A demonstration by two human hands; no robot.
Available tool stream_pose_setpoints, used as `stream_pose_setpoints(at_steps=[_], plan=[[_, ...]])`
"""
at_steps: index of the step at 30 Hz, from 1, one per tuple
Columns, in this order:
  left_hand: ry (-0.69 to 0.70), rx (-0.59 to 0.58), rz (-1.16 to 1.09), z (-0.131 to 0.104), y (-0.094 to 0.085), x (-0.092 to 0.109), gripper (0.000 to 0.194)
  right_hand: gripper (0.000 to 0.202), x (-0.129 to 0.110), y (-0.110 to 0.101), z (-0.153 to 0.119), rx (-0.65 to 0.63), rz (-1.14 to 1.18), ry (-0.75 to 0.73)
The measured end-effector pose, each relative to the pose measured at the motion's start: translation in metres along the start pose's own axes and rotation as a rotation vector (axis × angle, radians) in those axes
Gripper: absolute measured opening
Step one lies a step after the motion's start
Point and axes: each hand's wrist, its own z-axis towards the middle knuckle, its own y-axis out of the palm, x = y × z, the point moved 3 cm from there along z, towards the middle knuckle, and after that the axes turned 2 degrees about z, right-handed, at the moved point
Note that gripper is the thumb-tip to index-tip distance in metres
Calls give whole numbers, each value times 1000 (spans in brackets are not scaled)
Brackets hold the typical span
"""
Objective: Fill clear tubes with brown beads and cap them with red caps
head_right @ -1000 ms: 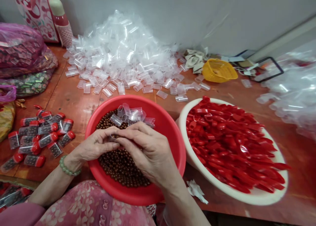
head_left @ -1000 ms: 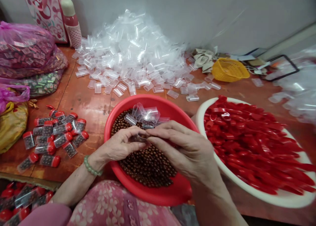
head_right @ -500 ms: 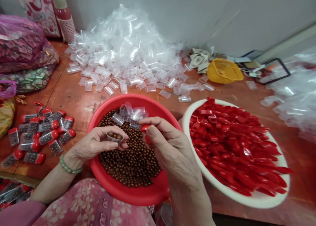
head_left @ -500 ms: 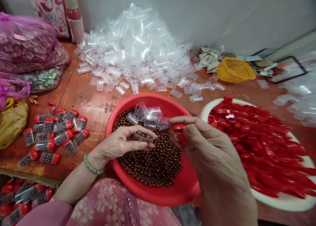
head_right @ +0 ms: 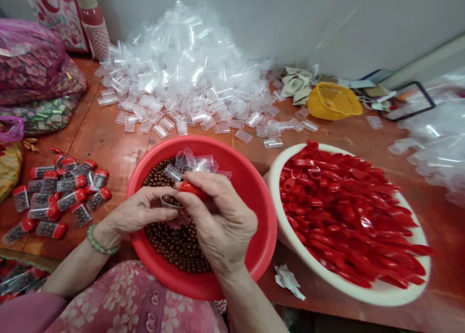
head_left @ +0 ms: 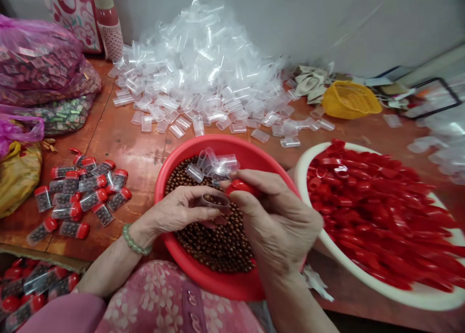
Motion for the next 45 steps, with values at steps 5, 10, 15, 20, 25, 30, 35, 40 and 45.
stream_pose_setpoints(at_steps=[5, 10, 15, 20, 25, 30, 35, 40, 45], plan=[[58, 19, -13, 1, 0, -1, 37, 26, -2, 18, -6, -82, -90, -207], [40, -1, 7, 2, -2, -5, 48, 30, 4, 11, -10, -186, -160, -246], [88, 0, 33, 4, -4, -5, 49, 32, 13, 3, -8, -259, -199, -126], [88, 68, 226, 4, -6, -10, 28, 29, 18, 3, -5, -305, -231, -139], [10, 69, 310, 4, -7, -14, 17, 27, 19, 2, -3, -406, -337, -232], [32, 76, 198, 4, -9, -10, 26, 68, 19, 8, -8, -560, -556, -389], [16, 31, 8, 6, -7, -10, 41, 58, 18, 16, -11, -461, -784, -595], [15, 41, -100, 6, -8, -14, 44, 57, 14, 19, -11, -411, -795, -735], [-101, 96, -264, 14, -10, -16, 61, 55, 13, 21, -12, -441, -759, -745]])
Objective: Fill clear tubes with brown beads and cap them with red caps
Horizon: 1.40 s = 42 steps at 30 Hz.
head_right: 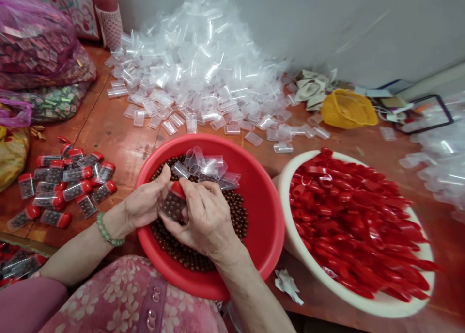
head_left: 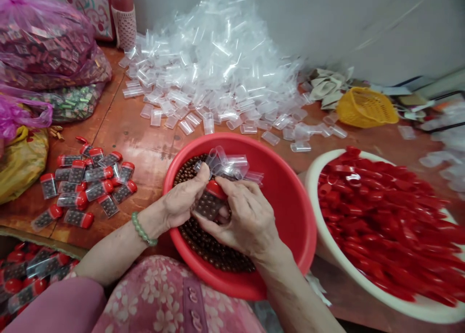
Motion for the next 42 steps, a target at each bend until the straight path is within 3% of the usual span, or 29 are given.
stream_pose_setpoints(at_steps=[3, 6, 10, 13, 16, 19, 20, 22, 24, 26, 28, 31, 33, 37, 39, 42], plan=[[-104, 85, -45, 2, 3, -2, 62, 57, -2, 2, -3, -22, 10, -35], [-92, 210, -59, 1, 6, -7, 48, 61, -2, 5, -6, -52, 65, 3], [46, 298, 26, -6, 8, -13, 32, 61, -6, 8, -9, -53, 165, 21], [181, 398, 245, -20, 6, -10, 31, 61, -17, 7, -7, -3, 176, -51], [378, 480, 449, -43, 1, 4, 24, 56, -28, 2, -2, 61, 190, -152], [511, 495, 673, -71, -14, 26, 28, 46, -25, -2, -2, -44, 215, -146], [561, 570, 702, -81, -25, 34, 30, 42, -18, -2, -4, -116, 193, -102], [694, 853, 770, -106, -54, 53, 29, 34, 3, -1, -11, -291, 94, 48], [744, 1135, 970, -129, -83, 67, 26, 23, 32, 1, -23, -486, -40, 252], [718, 1366, 1222, -148, -107, 77, 28, 15, 62, 3, -35, -689, -222, 450], [619, 1459, 1451, -157, -120, 83, 33, 15, 84, 6, -43, -805, -325, 528], [574, 1380, 1647, -153, -119, 84, 39, 24, 105, 10, -44, -860, -319, 537], [634, 1301, 1592, -142, -107, 80, 38, 25, 114, 14, -42, -900, -280, 521], [798, 1014, 1339, -102, -64, 56, 28, 23, 121, 20, -38, -959, -229, 492], [891, 866, 1370, -81, -37, 41, 23, 26, 117, 22, -40, -968, -231, 486], [910, 592, 1482, -54, -8, 21, 20, 29, 105, 23, -48, -974, -223, 466]])
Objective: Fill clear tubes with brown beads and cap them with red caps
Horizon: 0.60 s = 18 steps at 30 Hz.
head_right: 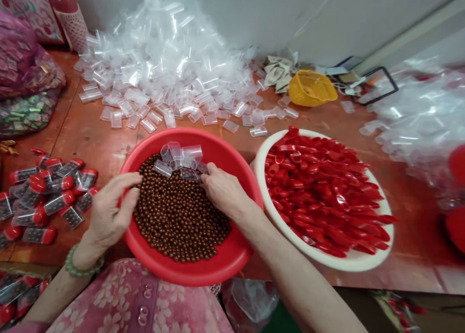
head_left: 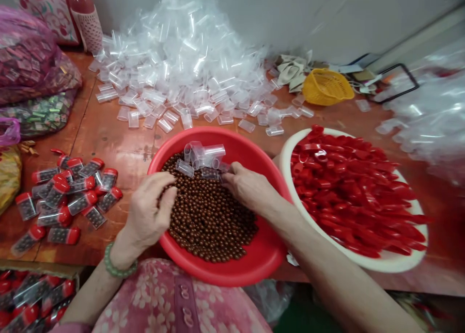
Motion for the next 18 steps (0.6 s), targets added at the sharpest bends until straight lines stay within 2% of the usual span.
stream_pose_setpoints(at_steps=[3, 5, 7, 9, 12, 15, 18], plan=[[141, -190, 208, 1, 20, 9, 20, 19, -5, 6, -6, -26, 20, -68], [157, -285, 339, 1, 26, 8, 22, 13, -3, 7, -4, -61, 43, -107], [157, -339, 400, 1, 27, 6, 22, 20, 3, 6, 2, -105, 58, -122], [163, -364, 433, 1, 27, 5, 22, 23, 8, 5, 7, -153, 57, -129], [169, -381, 438, 1, 28, 6, 23, 18, 8, 5, 9, -213, 36, -151], [159, -395, 436, 2, 28, 6, 24, 15, -8, 7, 3, -238, 22, -178], [157, -405, 450, 2, 28, 7, 25, 27, -34, 12, -3, -245, 50, -219]])
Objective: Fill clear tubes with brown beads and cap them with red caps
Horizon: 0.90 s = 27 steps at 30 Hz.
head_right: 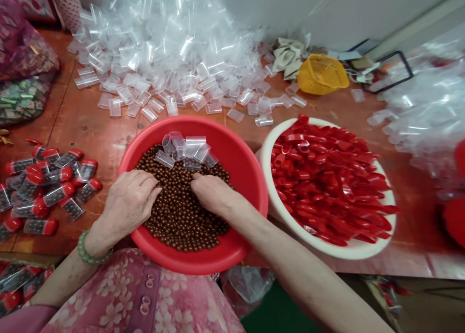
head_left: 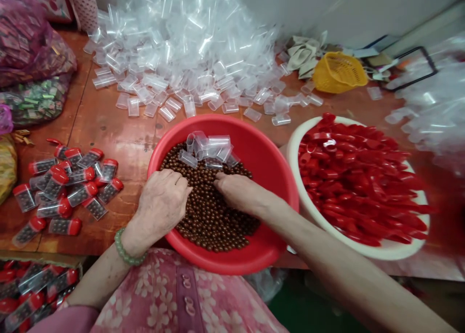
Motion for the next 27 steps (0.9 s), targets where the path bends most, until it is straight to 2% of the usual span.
stream_pose_setpoints(at_steps=[4, 8, 10, 14, 16, 18, 22, 27], plan=[[8, 12, 3, 0, 0, 0, 25, 19, -20, 4, 3, 6, 99, -93], [7, 7, -2, -1, 0, -1, 25, 14, -9, -1, -1, 72, 215, -88], [9, 5, -2, -1, -1, -1, 25, 20, 3, -4, -3, 131, 318, -6], [16, 16, -9, -2, -1, -2, 25, 29, 23, 1, -8, 311, 706, 325], [16, 18, -11, -2, -1, -2, 25, 32, 22, 8, -7, 318, 815, 430], [16, 20, -14, -1, -1, -2, 25, 34, 15, 15, -5, 248, 871, 451], [30, -6, -17, -1, -2, -1, 22, 38, -2, 30, 1, 26, 998, 424], [131, -174, 18, -1, -5, 1, 11, 31, -12, 44, 3, -259, 1262, 370]])
